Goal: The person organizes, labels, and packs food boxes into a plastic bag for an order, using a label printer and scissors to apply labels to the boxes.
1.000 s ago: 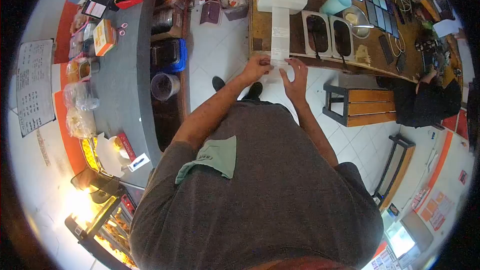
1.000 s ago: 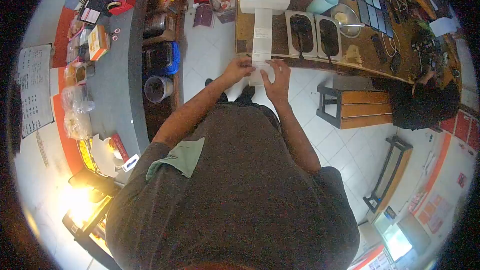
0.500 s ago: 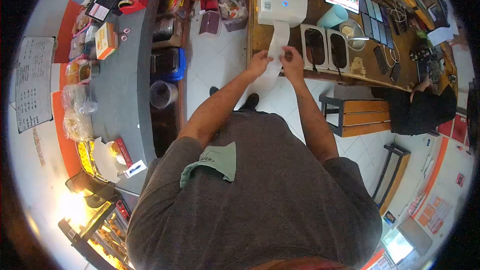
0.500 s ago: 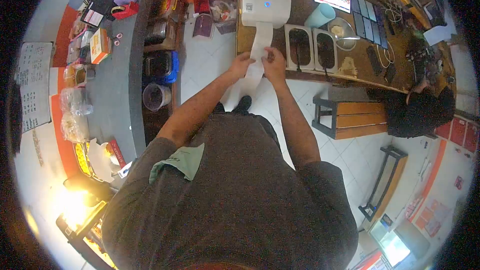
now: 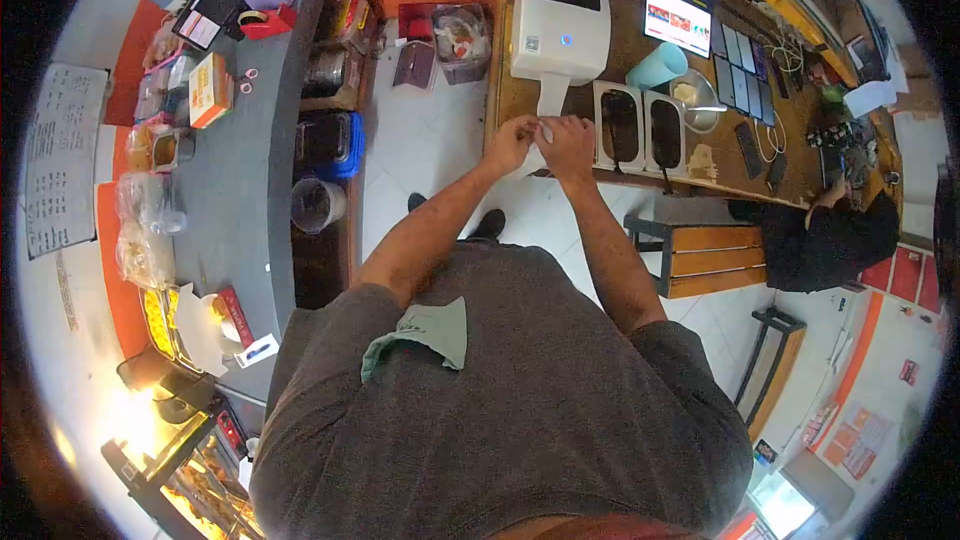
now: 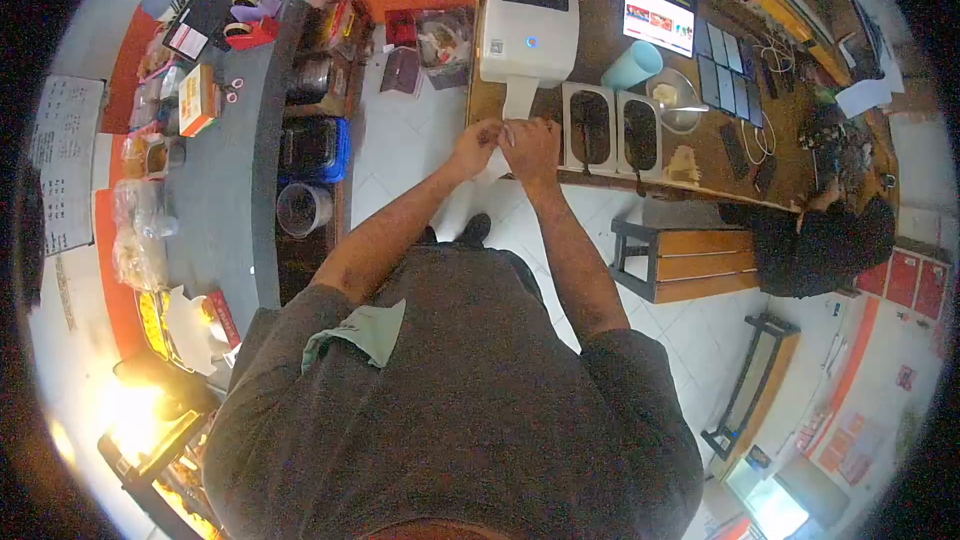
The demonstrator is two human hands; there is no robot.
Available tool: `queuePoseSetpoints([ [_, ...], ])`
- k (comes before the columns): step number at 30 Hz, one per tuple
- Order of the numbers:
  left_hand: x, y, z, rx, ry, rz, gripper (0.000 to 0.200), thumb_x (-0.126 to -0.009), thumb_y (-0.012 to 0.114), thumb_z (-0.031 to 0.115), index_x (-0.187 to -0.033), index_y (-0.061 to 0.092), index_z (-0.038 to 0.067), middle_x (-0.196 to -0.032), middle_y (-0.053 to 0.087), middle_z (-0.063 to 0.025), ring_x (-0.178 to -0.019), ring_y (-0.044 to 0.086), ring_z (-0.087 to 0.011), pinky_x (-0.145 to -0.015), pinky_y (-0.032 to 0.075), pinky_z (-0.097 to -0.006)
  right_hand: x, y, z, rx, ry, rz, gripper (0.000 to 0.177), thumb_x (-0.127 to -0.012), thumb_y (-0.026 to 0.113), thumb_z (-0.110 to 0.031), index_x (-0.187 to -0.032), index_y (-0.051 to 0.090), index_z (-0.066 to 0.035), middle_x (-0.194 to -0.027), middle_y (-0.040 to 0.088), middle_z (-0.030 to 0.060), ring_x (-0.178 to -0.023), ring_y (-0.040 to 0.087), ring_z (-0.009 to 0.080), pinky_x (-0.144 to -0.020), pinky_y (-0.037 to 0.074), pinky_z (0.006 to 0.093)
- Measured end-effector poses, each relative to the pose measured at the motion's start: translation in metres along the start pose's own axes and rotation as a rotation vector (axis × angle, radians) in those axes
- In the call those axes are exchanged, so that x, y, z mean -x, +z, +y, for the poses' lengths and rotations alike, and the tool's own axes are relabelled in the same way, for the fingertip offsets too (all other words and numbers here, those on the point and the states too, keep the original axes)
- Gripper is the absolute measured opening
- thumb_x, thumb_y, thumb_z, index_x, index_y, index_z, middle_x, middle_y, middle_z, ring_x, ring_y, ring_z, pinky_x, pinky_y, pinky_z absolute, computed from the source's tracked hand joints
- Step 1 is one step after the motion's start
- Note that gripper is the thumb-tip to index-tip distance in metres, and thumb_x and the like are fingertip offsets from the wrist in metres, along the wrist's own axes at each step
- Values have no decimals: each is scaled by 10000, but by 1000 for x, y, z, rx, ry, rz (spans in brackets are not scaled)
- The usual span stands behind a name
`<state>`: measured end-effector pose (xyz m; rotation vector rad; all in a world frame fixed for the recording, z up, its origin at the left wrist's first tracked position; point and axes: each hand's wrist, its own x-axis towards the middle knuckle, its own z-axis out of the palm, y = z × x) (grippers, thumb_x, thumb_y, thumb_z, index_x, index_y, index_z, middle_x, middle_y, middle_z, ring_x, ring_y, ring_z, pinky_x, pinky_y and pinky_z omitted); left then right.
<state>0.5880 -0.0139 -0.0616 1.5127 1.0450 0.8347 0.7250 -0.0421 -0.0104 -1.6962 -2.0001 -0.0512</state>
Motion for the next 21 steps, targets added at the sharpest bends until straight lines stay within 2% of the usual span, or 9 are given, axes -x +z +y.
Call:
queuePoseSetpoints([
  [2, -1, 0, 2, 15, -18, 12, 244, -840, 542, -27, -1075, 590, 18, -912, 651, -121, -817, 629, -196, -758, 495, -320, 0, 3, 5, -48, -35, 22, 162, -800, 653, -199, -899, 696, -79, -826, 679, 72, -794, 606, 260, -750, 446, 390],
  [8, 1, 0, -24, 64, -17, -22, 257, -838, 552, -35, -1086, 587, 27, -852, 620, -108, -779, 602, -177, -744, 490, -310, 10, 8, 14, -491, 479, -98, 192, -866, 592, -207, -920, 670, -41, -869, 674, 158, -787, 655, 290, -718, 482, 415],
  [10, 3, 4, -28, 109, 19, 63, 282, -834, 548, -42, -1102, 586, 40, -846, 601, -91, -782, 586, -180, -740, 485, -312, 14, 14, 15, -506, 487, 157, 166, -872, 626, -154, -954, 652, -11, -760, 652, 97, -702, 629, 152, -647, 480, 283],
  [13, 13, 5, -13, 114, -95, 153, 323, -824, 550, -57, -1125, 584, 55, -855, 594, -86, -798, 583, -178, -745, 484, -311, 16, 3, 0, -757, 577, 423, 145, -873, 631, -139, -943, 636, -12, -801, 640, 83, -730, 611, 134, -649, 474, 265],
  [14, 17, 5, -4, 116, -134, 184, 337, -821, 551, -62, -1133, 584, 60, -859, 592, -84, -804, 582, -177, -746, 484, -310, 17, -13, -11, -699, 610, 384, 105, -832, 616, -87, -914, 641, -27, -837, 649, 119, -756, 623, 299, -730, 488, 403],
  [15, 22, 4, 5, 48, -121, 252, 299, -825, 566, -32, -1114, 592, 38, -852, 600, -80, -796, 580, -172, -744, 483, -304, 16, -23, -18, -702, 605, 382, 105, -832, 616, -87, -914, 641, -27, -837, 649, 119, -756, 623, 299, -730, 488, 403],
  [17, 34, -1, 28, -23, -114, 328, 267, -829, 580, -1, -1095, 600, 17, -846, 607, -77, -788, 579, -166, -742, 483, -299, 17, -38, -31, -360, 126, 420, 104, -803, 627, -68, -902, 647, -42, -921, 649, 96, -936, 595, 292, -827, 448, 415],
  [19, 51, -12, 62, 469, -209, 285, 167, -865, 582, 95, -958, 625, -37, -815, 621, -69, -733, 569, -143, -711, 479, -277, 19, -53, -50, -342, 119, 262, 136, -765, 656, -67, -901, 652, -55, -987, 644, 67, -1070, 535, 291, -901, 397, 421],
  [21, 70, -29, 108, 550, -207, 305, 191, -886, 569, 136, -916, 634, -41, -817, 630, -62, -718, 564, -127, -695, 470, -263, 18, -57, -65, -311, -129, 183, 164, -753, 675, -88, -914, 659, -67, -1020, 640, 48, -1097, 519, 297, -911, 384, 426],
])
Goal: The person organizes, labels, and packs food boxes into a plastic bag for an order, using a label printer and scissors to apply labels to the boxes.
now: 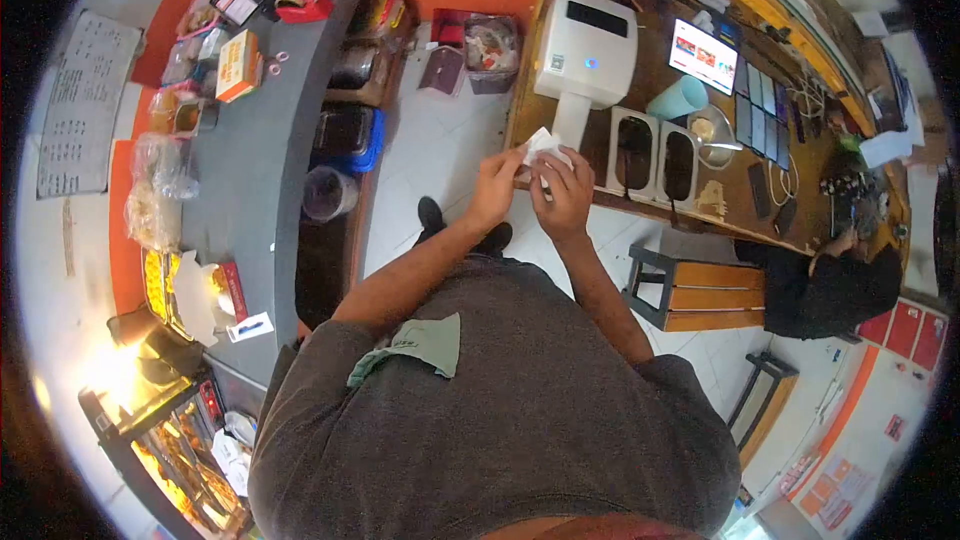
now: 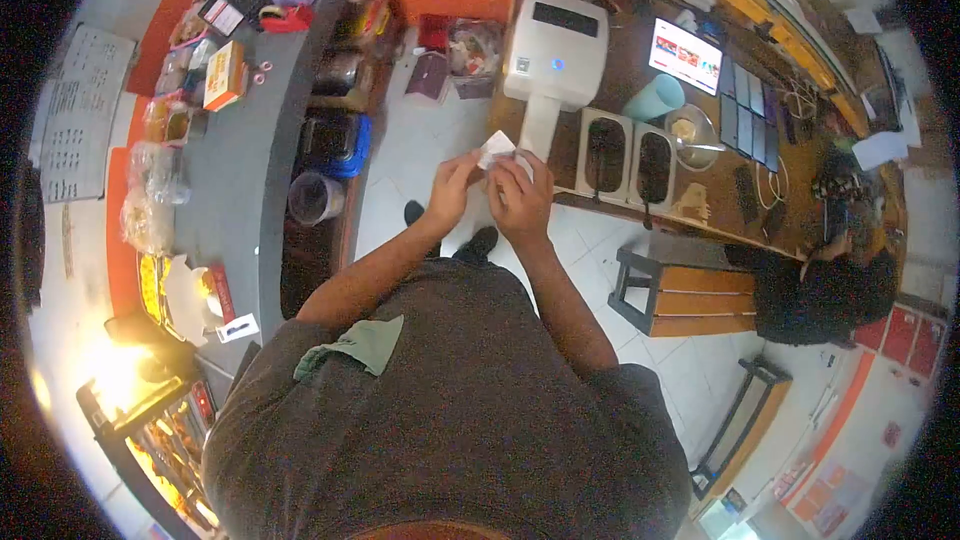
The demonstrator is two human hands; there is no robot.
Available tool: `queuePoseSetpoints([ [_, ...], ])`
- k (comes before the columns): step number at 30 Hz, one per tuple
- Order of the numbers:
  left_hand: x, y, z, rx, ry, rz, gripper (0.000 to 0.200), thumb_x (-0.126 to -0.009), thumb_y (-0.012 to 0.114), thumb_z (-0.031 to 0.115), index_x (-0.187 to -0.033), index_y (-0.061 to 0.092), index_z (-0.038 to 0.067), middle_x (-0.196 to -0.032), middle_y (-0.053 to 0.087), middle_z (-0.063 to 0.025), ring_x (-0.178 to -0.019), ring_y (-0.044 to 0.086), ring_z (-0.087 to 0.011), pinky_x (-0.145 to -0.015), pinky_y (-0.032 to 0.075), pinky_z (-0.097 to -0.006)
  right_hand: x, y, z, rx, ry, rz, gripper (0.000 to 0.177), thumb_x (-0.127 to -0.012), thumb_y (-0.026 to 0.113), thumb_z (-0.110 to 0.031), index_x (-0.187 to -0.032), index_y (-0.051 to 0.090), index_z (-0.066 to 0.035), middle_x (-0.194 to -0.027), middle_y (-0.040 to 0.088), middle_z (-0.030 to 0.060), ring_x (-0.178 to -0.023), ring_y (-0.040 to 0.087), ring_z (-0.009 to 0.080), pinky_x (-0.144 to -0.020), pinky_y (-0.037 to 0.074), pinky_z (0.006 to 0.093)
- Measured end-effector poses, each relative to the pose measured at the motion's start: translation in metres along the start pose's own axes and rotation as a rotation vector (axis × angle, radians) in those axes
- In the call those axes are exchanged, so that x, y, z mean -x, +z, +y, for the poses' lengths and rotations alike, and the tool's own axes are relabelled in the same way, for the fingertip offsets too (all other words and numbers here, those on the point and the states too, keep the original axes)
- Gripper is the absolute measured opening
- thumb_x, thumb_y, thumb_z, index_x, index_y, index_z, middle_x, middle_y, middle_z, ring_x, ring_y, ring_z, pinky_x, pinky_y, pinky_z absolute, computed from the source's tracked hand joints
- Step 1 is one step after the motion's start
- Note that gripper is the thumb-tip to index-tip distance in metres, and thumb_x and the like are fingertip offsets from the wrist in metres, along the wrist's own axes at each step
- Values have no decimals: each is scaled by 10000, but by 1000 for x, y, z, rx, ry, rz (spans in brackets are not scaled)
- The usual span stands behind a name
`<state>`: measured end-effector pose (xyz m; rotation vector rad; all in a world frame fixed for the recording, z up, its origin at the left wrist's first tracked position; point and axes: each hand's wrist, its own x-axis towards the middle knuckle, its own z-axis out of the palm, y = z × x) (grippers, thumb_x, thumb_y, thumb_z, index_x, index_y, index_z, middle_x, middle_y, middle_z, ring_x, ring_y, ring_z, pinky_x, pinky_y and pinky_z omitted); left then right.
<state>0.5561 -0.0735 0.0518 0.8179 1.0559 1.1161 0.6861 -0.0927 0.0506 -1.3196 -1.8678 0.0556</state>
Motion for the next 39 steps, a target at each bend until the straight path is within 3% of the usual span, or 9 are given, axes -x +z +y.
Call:
queuePoseSetpoints([
  [6, 24, -68, 17, -21, 78, 71, 240, -925, 550, 181, -925, 660, -32, -797, 632, -32, -733, 547, -75, -652, 438, -236, -31, 6, -53, -307, -23, -6, 286, -728, 729, -163, -985, 656, -62, -1123, 605, 97, -1125, 506, 308, -977, 350, 427],
  [8, 45, -86, 42, -176, 68, 30, 274, -926, 555, 214, -1022, 662, -20, -925, 662, -51, -836, 563, -101, -778, 461, -268, -46, 17, -77, -528, 371, -31, 320, -747, 730, -178, -1028, 645, -49, -1141, 596, 123, -1139, 503, 303, -985, 350, 420],
  [14, 99, -147, 55, -190, 147, 70, 308, -929, 550, 242, -1102, 638, 3, -963, 671, -39, -889, 566, -106, -803, 452, -271, -42, 70, -116, -1054, 453, -365, 108, -865, 603, -68, -903, 654, 19, -1093, 602, 98, -970, 553, 145, -823, 435, 268],
  [16, 126, -183, 58, -150, 153, 118, 330, -930, 549, 242, -1155, 613, 8, -1008, 664, -47, -925, 570, -116, -814, 455, -273, -36, 94, -143, -1400, 888, -357, 160, -906, 579, -130, -985, 628, 0, -975, 629, 60, -907, 571, 128, -779, 443, 288],
  [22, 229, -367, 35, -391, 169, 829, 506, -857, 656, 284, -1255, 495, 17, -1181, 574, -111, -1058, 557, -206, -906, 442, -345, -48, 151, -262, -1485, 884, -659, 468, -938, 539, -188, -1360, 363, -89, -1108, 598, 96, -916, 587, 184, -780, 429, 304],
  [25, 312, -477, 56, -1001, 245, 1291, 561, -791, 690, 326, -1225, 500, 27, -1246, 505, -218, -1160, 467, -380, -995, 356, -447, -39, 185, -351, -1313, 630, -995, 754, -947, 505, -160, -1467, -41, -136, -1236, 560, 158, -986, 598, 207, -791, 431, 315],
  [29, 385, -617, 66, -1239, 213, 1594, 522, -842, 586, 332, -1262, 484, 40, -1236, 521, -241, -1149, 471, -413, -997, 354, -471, -15, 243, -443, -1243, 234, -1125, 766, -926, 487, -36, -1463, -55, -103, -1216, 576, 187, -1044, 598, 231, -870, 440, 322],
  [33, 402, -680, 84, -686, 62, 1314, 554, -904, 440, 433, -1295, 474, 41, -1101, 618, -240, -1020, 581, -395, -903, 447, -428, 3, 287, -510, -1224, 26, -1169, 771, -903, 456, 45, -1457, -64, -80, -1201, 587, 197, -1089, 587, 227, -920, 432, 302],
  [39, 362, -636, 66, -646, -252, 828, 490, -932, 426, 419, -1234, 544, 52, -1054, 657, -179, -976, 631, -286, -867, 475, -376, 1, 345, -548, -1053, -12, -1204, 772, -857, 462, 80, -1465, 25, -111, -1185, 608, 160, -1130, 569, 219, -903, 443, 311],
])
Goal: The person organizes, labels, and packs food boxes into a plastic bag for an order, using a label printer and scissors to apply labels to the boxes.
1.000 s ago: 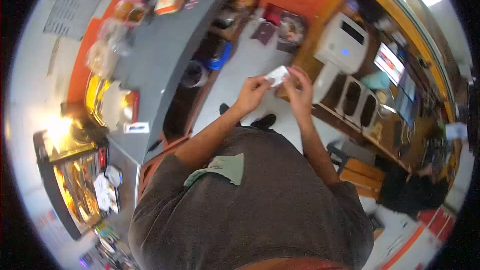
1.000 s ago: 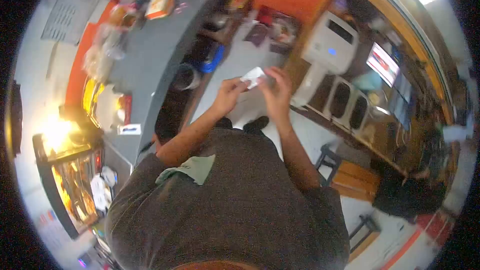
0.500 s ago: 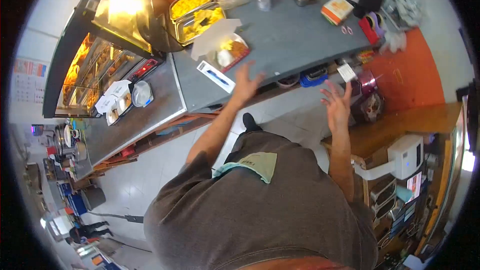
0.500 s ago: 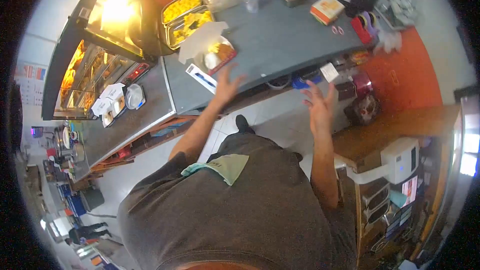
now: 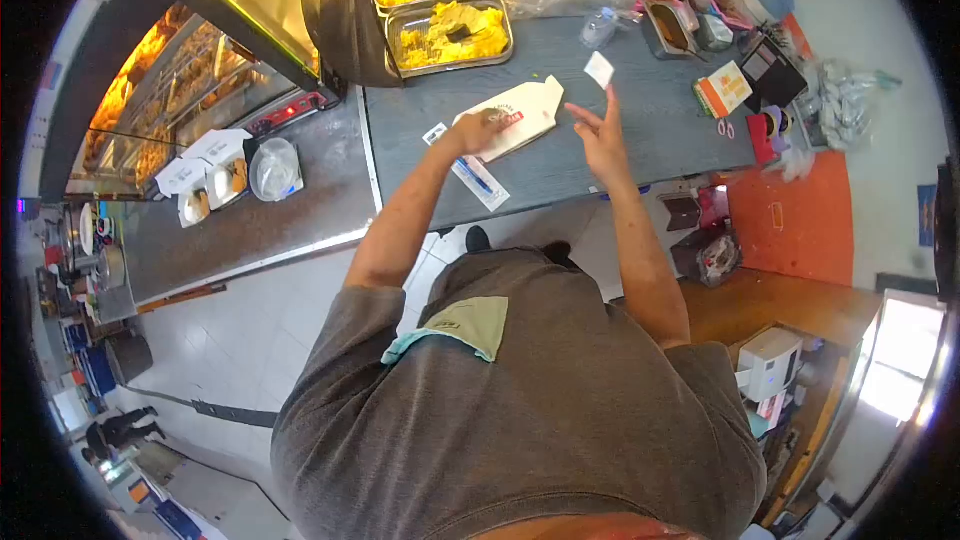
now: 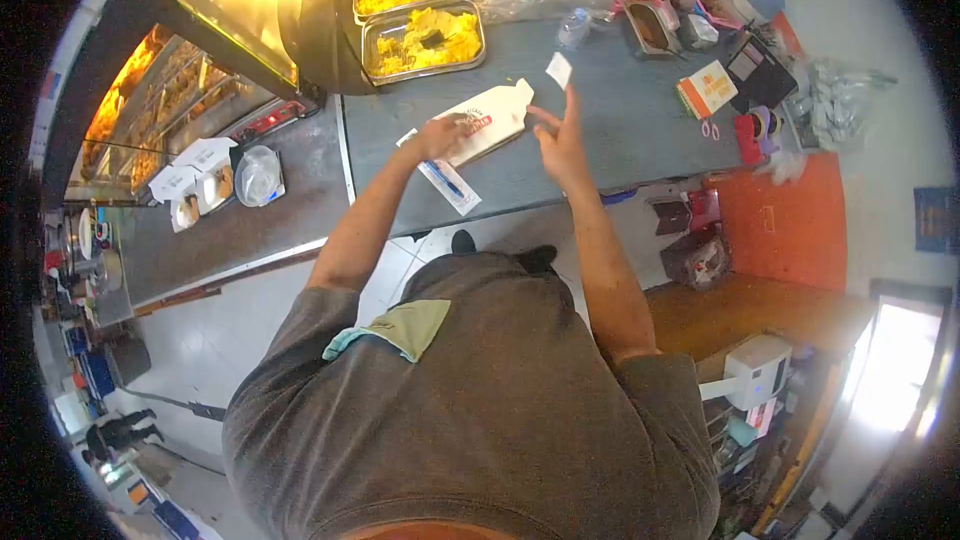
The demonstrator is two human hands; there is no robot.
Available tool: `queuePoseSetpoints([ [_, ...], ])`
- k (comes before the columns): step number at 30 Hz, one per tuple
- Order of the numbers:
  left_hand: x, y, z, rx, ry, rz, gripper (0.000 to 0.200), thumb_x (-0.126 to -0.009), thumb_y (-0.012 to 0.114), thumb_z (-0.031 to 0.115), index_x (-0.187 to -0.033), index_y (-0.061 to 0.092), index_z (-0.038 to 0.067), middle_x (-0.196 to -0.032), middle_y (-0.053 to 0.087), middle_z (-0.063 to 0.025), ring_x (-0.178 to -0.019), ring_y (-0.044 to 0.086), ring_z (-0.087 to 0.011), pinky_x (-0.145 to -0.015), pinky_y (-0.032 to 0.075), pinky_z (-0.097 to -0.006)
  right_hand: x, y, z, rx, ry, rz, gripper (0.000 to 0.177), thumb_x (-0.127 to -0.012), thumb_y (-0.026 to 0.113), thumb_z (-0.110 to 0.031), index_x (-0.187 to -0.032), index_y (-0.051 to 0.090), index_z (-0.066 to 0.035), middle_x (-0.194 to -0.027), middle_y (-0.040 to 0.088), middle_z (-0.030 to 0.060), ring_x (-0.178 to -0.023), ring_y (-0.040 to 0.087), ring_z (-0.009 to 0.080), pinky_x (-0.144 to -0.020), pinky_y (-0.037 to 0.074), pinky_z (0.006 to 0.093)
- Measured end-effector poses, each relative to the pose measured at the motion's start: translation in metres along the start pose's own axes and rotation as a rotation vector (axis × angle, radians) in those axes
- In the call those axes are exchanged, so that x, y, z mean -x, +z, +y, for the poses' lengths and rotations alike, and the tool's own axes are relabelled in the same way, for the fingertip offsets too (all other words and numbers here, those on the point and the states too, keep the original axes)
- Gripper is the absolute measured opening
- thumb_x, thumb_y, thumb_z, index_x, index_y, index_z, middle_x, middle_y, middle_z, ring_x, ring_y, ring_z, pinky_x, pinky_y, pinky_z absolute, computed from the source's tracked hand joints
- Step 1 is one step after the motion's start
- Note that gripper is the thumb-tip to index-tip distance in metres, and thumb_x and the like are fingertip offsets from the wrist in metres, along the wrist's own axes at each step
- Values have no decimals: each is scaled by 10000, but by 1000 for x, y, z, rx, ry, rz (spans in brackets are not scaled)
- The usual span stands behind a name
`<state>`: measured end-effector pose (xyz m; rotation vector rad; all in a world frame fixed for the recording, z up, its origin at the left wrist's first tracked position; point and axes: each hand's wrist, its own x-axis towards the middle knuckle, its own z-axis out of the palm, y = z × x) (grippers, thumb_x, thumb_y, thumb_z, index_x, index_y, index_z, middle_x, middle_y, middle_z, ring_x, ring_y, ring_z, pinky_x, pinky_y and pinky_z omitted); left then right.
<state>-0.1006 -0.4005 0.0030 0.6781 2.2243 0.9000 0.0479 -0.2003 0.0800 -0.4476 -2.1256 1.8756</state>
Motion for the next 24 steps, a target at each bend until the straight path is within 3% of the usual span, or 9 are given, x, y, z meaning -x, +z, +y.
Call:
queuePoseSetpoints([
  [3, 10, 42, -8, -106, -31, 169, 402, -887, 530, 367, -1160, 605, 80, -1013, 661, -157, -956, 620, -302, -835, 475, -420, -34, 12, 28, 213, -6, -91, 750, -839, 508, 53, -1457, 119, -117, -1199, 595, 165, -1121, 576, 240, -873, 466, 336],
  [6, 18, 79, -21, -106, 22, 631, 448, -768, 669, 219, -1193, 585, 106, -1085, 593, -173, -1052, 530, -325, -881, 414, -482, -71, 26, 79, 356, 30, -127, 788, -789, 637, -65, -1441, 200, -135, -1260, 530, 229, -1117, 570, 333, -893, 474, 405],
  [7, 25, 86, -12, -96, 2, 644, 448, -768, 669, 219, -1193, 585, 106, -1085, 593, -173, -1052, 530, -325, -881, 414, -482, -75, 31, 87, 362, 28, -153, 788, -789, 637, -65, -1441, 200, -135, -1260, 530, 229, -1117, 570, 333, -893, 474, 405],
  [9, 31, 99, 8, -295, -252, 955, 588, -755, 681, 191, -1297, 474, 95, -1213, 509, -229, -1142, 479, -341, -935, 380, -477, -79, 44, 101, 648, -90, -46, 788, -803, 643, -55, -1444, 194, -149, -1092, 623, 234, -1038, 613, 321, -852, 496, 387],
  [11, 18, 113, -5, -343, -363, 981, 725, -740, 691, 142, -1373, 346, 66, -1266, 448, -288, -1190, 458, -357, -979, 362, -454, -83, 44, 109, 605, -82, -98, 798, -782, 673, -59, -1432, 219, -151, -1042, 637, 228, -994, 632, 320, -833, 509, 391],
  [13, 11, 113, -18, 356, -83, 899, 754, -751, 671, 101, -1398, 291, 37, -1320, 410, -295, -1246, 422, -363, -1029, 332, -412, -88, 40, 121, 424, 99, -144, 829, -767, 701, -66, -1430, 207, -128, -1039, 640, 221, -946, 651, 286, -802, 519, 377],
  [15, 9, 112, -24, 343, -93, 952, 738, -753, 678, 99, -1386, 308, 11, -1285, 462, -291, -1208, 470, -377, -1005, 375, -382, -95, 35, 129, 355, 140, -157, 842, -765, 709, -65, -1431, 194, -113, -1031, 644, 209, -923, 654, 265, -788, 521, 365],
  [18, 17, 94, -28, 478, -227, 769, 666, -750, 739, 158, -1300, 432, -58, -1161, 603, -196, -1082, 586, -277, -909, 463, -340, -103, 26, 136, 273, 108, -192, 852, -755, 722, -73, -1425, 196, -101, -988, 655, 176, -876, 655, 235, -773, 521, 359],
  [24, 26, 85, -27, 740, -220, 819, 556, -848, 669, 287, -1267, 505, -40, -1148, 613, -154, -1018, 588, -197, -852, 463, -310, -106, 14, 114, 17, 202, -254, 845, -814, 699, -121, -1434, 127, -66, -1052, 609, 213, -893, 638, 229, -767, 523, 327],
])
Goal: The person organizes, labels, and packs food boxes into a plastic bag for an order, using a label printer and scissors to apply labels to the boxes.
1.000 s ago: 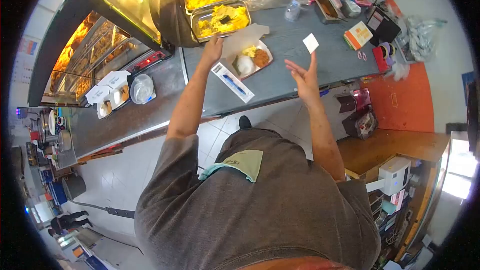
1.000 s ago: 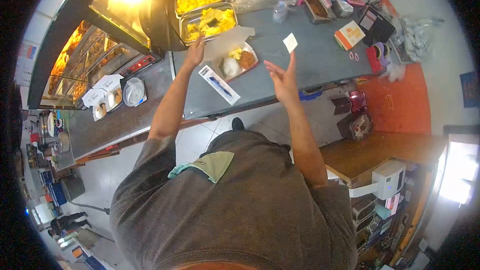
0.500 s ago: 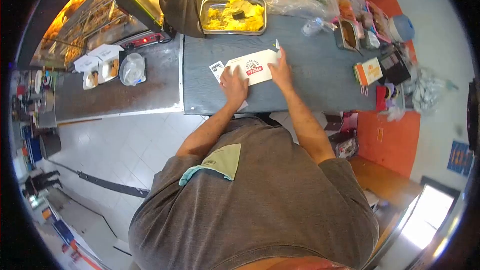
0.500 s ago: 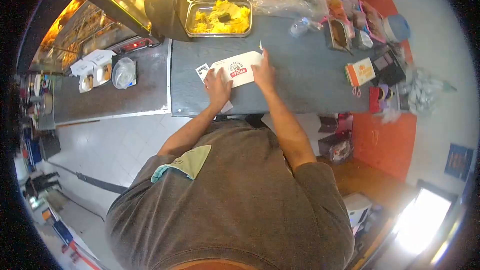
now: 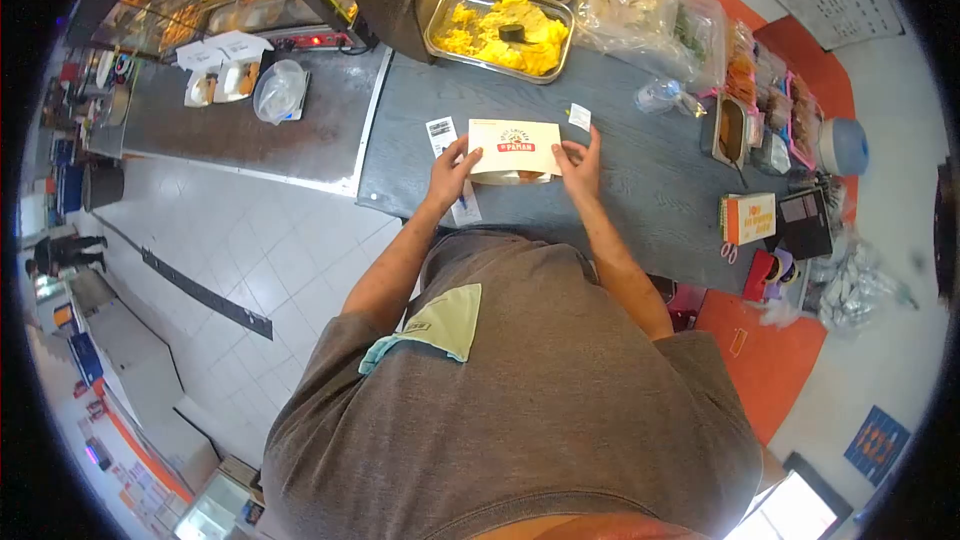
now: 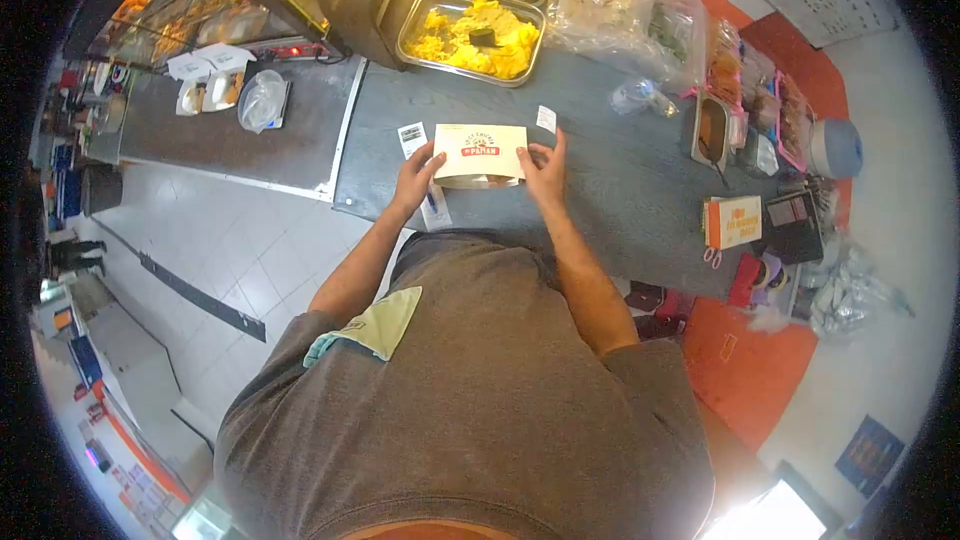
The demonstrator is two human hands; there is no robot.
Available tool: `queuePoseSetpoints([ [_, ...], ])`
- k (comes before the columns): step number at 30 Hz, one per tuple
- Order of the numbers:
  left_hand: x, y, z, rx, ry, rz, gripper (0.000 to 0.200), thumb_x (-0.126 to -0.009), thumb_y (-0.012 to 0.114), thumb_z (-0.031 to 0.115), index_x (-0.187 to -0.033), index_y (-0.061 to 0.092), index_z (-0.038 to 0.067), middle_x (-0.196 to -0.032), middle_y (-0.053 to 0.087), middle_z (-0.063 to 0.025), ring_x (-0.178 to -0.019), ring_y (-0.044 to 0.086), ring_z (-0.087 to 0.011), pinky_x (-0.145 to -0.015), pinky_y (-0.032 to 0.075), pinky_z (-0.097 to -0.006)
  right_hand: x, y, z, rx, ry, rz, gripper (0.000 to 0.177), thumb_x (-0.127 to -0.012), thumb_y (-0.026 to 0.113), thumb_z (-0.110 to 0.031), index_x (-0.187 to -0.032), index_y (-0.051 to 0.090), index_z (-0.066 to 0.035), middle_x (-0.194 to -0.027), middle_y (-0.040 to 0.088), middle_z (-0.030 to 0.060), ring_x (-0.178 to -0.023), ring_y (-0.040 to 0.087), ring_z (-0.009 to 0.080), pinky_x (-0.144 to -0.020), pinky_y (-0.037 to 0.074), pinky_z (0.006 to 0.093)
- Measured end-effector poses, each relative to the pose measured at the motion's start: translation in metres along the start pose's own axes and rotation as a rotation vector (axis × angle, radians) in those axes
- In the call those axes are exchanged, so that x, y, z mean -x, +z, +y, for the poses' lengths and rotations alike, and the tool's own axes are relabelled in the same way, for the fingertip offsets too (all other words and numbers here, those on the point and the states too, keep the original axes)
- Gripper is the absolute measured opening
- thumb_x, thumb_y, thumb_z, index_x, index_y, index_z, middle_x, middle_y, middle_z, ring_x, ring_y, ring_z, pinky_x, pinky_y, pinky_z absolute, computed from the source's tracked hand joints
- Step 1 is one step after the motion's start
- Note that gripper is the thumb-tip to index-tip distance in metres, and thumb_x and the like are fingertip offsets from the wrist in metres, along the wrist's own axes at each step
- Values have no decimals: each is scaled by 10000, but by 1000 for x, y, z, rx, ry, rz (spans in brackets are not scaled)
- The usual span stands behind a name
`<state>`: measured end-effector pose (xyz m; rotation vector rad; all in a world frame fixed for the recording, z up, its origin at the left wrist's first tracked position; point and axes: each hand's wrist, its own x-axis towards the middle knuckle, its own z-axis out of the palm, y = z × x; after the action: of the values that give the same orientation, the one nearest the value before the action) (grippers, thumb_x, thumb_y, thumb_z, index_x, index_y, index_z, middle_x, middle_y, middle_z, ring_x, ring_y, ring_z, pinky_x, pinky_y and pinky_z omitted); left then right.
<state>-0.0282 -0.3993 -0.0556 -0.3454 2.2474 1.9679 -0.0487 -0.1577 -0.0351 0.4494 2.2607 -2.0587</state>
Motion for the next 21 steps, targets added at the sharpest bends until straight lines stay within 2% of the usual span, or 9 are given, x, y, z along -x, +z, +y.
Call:
queuePoseSetpoints([
  [1, 5, 1, 14, 79, -11, 11, 580, -842, 676, 316, -1272, 506, -33, -1111, 626, -153, -954, 607, -179, -779, 483, -292, -1, -3, 0, -14, -13, -6, 845, -830, 691, -134, -1437, 108, -56, -1086, 590, 232, -910, 633, 232, -766, 525, 321],
  [2, 10, 1, 28, 106, -43, -1, 495, -870, 644, 311, -1216, 556, -32, -885, 649, -80, -722, 575, -113, -622, 455, -257, -3, -5, -1, -2, 15, -3, 821, -847, 674, -164, -1433, 116, -27, -1066, 610, 224, -926, 632, 228, -780, 513, 321],
  [3, 12, 2, 37, 110, -46, 12, 495, -870, 644, 311, -1216, 556, -32, -885, 649, -80, -722, 575, -113, -622, 455, -257, -6, -8, -2, 3, 16, -16, 821, -847, 674, -164, -1433, 116, -27, -1066, 610, 224, -926, 632, 228, -780, 513, 321],
  [5, 16, 4, 42, 105, -95, 53, 433, -889, 613, 336, -1119, 618, -31, -691, 582, -13, -573, 482, -76, -525, 396, -246, -9, -14, -1, 53, 71, -59, 782, -868, 651, -218, -1422, 144, 3, -1054, 623, 226, -937, 633, 226, -793, 498, 311],
  [11, 13, 0, 48, 67, -157, -25, 448, -908, 558, 396, -1004, 664, -28, -612, 518, 5, -548, 479, -88, -514, 387, -249, 3, -15, -20, 60, 138, -5, 714, -888, 619, -231, -1412, 199, 12, -1067, 627, 216, -911, 639, 234, -790, 492, 300],
  [13, 6, -5, 30, 77, -271, -116, 461, -901, 555, 393, -1081, 647, -21, -709, 616, -55, -645, 570, -132, -599, 448, -269, 4, -15, -17, 12, 168, 35, 688, -889, 617, -233, -1401, 223, 3, -1055, 634, 219, -910, 641, 232, -799, 488, 307],
  [15, 2, -5, 14, -142, -97, -50, 478, -890, 557, 380, -1166, 610, -8, -919, 682, -150, -838, 643, -205, -756, 486, -302, 7, -14, 0, 97, 136, 47, 675, -890, 615, -230, -1396, 232, 0, -1052, 639, 218, -914, 641, 231, -815, 481, 312],
  [16, 1, -8, 14, -233, -123, -119, 507, -884, 553, 365, -1236, 555, 0, -1091, 649, -197, -994, 632, -258, -879, 464, -324, 6, -14, 15, 180, 102, 61, 662, -891, 613, -228, -1391, 241, -3, -1049, 644, 217, -919, 640, 229, -831, 474, 317],
  [21, 2, -10, 5, -283, -74, -215, 496, -885, 548, 323, -1307, 500, 67, -1081, 646, -212, -1024, 620, -277, -893, 456, -333, 3, -15, 66, 47, 158, 30, 647, -897, 601, -206, -1393, 233, -11, -1087, 639, 208, -1020, 606, 229, -892, 442, 324],
])
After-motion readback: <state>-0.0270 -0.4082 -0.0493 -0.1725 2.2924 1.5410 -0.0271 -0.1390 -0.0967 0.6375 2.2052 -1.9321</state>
